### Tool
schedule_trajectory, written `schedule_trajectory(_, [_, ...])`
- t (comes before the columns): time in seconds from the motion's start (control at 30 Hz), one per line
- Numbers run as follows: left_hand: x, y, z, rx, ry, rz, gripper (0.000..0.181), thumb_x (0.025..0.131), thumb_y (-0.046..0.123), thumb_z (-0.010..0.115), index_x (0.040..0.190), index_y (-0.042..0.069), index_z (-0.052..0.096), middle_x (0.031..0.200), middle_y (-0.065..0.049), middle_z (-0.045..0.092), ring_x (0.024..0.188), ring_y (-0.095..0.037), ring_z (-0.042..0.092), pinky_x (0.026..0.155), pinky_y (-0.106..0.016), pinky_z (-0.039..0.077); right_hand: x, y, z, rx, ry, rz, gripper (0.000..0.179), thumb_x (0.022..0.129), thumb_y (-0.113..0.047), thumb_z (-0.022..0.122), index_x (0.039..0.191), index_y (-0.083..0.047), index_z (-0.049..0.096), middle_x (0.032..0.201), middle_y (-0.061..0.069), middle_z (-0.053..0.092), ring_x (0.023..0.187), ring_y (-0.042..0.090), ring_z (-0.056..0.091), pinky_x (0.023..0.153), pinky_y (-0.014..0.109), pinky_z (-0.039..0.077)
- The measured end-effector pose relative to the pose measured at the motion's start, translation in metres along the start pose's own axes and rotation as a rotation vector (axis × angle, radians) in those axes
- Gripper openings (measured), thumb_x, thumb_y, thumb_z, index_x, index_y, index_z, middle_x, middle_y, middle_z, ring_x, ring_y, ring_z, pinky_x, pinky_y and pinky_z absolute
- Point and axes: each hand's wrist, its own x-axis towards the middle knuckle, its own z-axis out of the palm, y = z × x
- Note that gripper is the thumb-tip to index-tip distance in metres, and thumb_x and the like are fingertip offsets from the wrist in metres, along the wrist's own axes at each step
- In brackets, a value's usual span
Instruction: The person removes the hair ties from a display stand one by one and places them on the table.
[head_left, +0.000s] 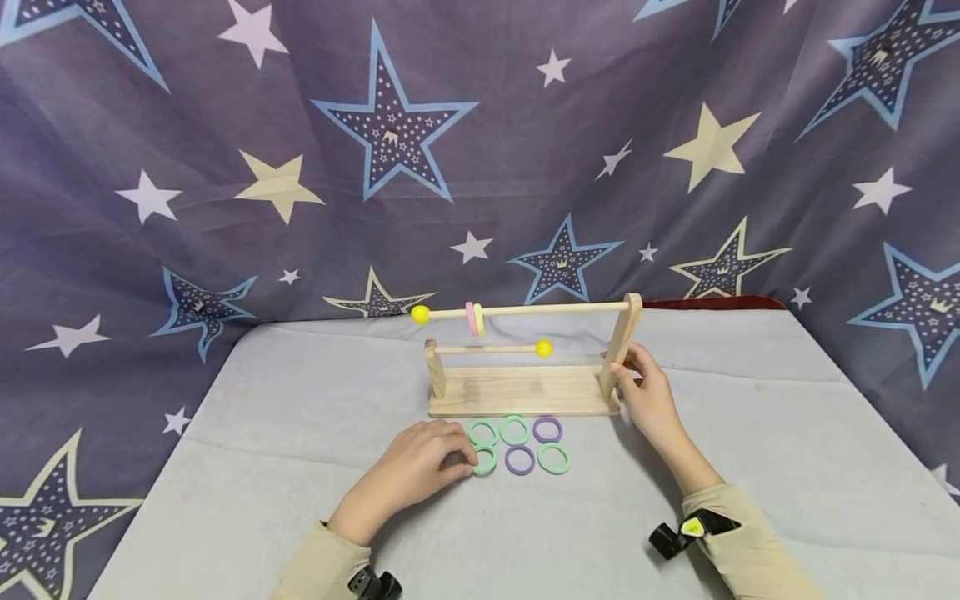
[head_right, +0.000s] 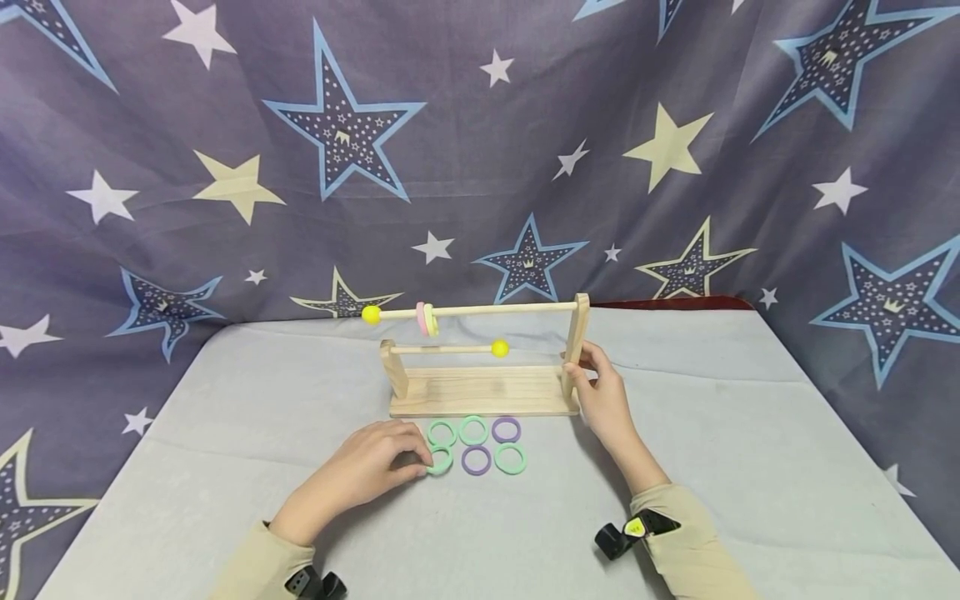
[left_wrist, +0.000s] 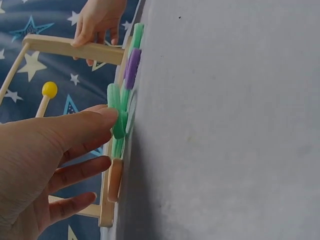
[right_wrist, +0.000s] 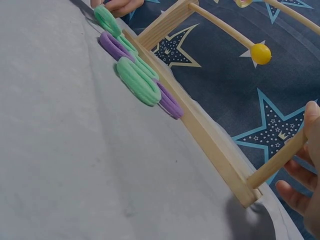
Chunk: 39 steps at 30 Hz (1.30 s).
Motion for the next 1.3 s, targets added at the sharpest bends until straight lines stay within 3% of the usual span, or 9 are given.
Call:
schedule_trajectory(0.33, [0.0,-0.006,-0.01,-0.114,0.083,-0.043,0.015,0.085,0.021,0.079,0.098,0.023,0.073,0.094,0.013,0.068,0.084,-0.008,0.063,0.078,-0.033,0.051,0.0,0.003,0.001,-0.007,0.004,-0.008,0.031,0.099,-0.001,0.055,0.128,0.011,0.052,0.116,0.029,0.064,0.101,0.007,0.054,0.074,0.013,0.043])
schedule_trajectory(0.57, [0.001,-0.005,-0.019,-0.155,0.155,-0.128,0.019,0.087,0.018,0.077,0.104,0.023,0.072,0.103,0.012,0.069,0.09,-0.01,0.064,0.08,-0.036,0.052,0.005,0.037,0.005,0.01,0.009,0.006,0.034,0.1,-0.008,0.056,0.131,0.003,0.054,0.12,0.023,0.065,0.105,0.007,0.053,0.075,0.012,0.043])
schedule_trajectory(0.73, [0.005,-0.003,-0.024,-0.13,0.242,-0.168,0.022,0.087,0.017,0.077,0.108,0.021,0.071,0.106,0.008,0.069,0.095,-0.013,0.065,0.082,-0.037,0.052,0.006,0.044,0.006,0.013,0.012,-0.016,0.034,0.1,-0.014,0.057,0.131,0.0,0.055,0.119,0.02,0.067,0.104,0.005,0.054,0.074,0.014,0.044])
schedule_trajectory(1.03, [0.015,0.004,-0.032,-0.076,0.412,-0.206,0.02,0.091,0.017,0.073,0.111,0.021,0.07,0.102,0.005,0.069,0.092,-0.017,0.065,0.074,-0.04,0.052,0.006,0.042,0.005,0.016,0.016,-0.009,0.034,0.1,-0.013,0.057,0.131,0.0,0.055,0.119,0.021,0.066,0.104,0.009,0.054,0.073,0.013,0.044])
schedule_trajectory(1.13, [0.018,0.007,-0.034,-0.094,0.443,-0.241,0.019,0.091,0.018,0.072,0.11,0.021,0.071,0.1,0.005,0.069,0.093,-0.019,0.065,0.074,-0.042,0.052,0.006,0.037,0.005,0.013,0.017,0.006,0.033,0.1,-0.01,0.056,0.131,0.002,0.054,0.12,0.022,0.066,0.103,0.008,0.053,0.073,0.012,0.044])
schedule_trajectory(1.3, [0.023,0.012,-0.039,-0.173,0.509,-0.317,0.015,0.093,0.021,0.071,0.108,0.022,0.071,0.1,0.003,0.069,0.092,-0.02,0.065,0.073,-0.042,0.051,0.001,0.01,0.003,0.008,0.016,-0.008,0.031,0.099,-0.003,0.056,0.128,0.009,0.053,0.117,0.029,0.064,0.1,0.004,0.052,0.073,0.013,0.044])
